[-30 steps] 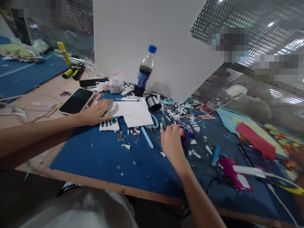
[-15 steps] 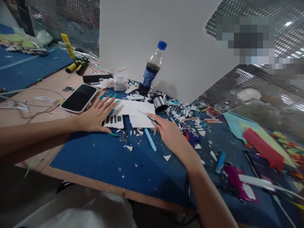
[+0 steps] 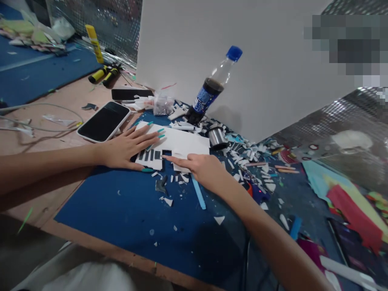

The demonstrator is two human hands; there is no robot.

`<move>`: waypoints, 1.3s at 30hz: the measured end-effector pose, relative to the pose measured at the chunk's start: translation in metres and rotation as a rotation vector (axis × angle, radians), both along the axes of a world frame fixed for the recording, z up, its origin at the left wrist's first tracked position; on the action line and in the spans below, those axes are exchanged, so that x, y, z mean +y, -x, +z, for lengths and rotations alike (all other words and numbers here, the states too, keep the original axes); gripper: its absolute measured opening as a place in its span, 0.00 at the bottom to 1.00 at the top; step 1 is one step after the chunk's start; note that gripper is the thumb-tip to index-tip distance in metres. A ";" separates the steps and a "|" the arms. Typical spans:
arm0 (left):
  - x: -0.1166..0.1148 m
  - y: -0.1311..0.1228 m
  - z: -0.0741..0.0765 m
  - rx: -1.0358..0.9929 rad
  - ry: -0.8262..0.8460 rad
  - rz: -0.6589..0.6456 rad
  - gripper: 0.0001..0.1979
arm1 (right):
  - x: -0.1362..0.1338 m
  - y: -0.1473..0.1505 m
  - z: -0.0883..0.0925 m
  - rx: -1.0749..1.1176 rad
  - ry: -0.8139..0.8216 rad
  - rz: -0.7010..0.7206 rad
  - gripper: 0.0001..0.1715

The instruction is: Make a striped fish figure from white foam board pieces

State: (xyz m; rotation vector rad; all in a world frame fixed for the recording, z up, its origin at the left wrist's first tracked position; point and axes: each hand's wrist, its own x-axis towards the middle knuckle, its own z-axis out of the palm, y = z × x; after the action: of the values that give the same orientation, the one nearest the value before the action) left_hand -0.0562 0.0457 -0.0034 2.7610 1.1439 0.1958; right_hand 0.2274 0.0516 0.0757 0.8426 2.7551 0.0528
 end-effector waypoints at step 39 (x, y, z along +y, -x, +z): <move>-0.001 -0.009 0.001 -0.032 0.010 0.029 0.48 | 0.009 0.007 -0.017 -0.084 -0.144 0.120 0.39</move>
State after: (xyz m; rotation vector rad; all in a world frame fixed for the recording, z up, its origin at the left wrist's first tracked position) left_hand -0.0474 0.0445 -0.0028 2.7232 1.1743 0.2359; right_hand 0.2203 0.0609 0.0585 0.6912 2.7448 0.3058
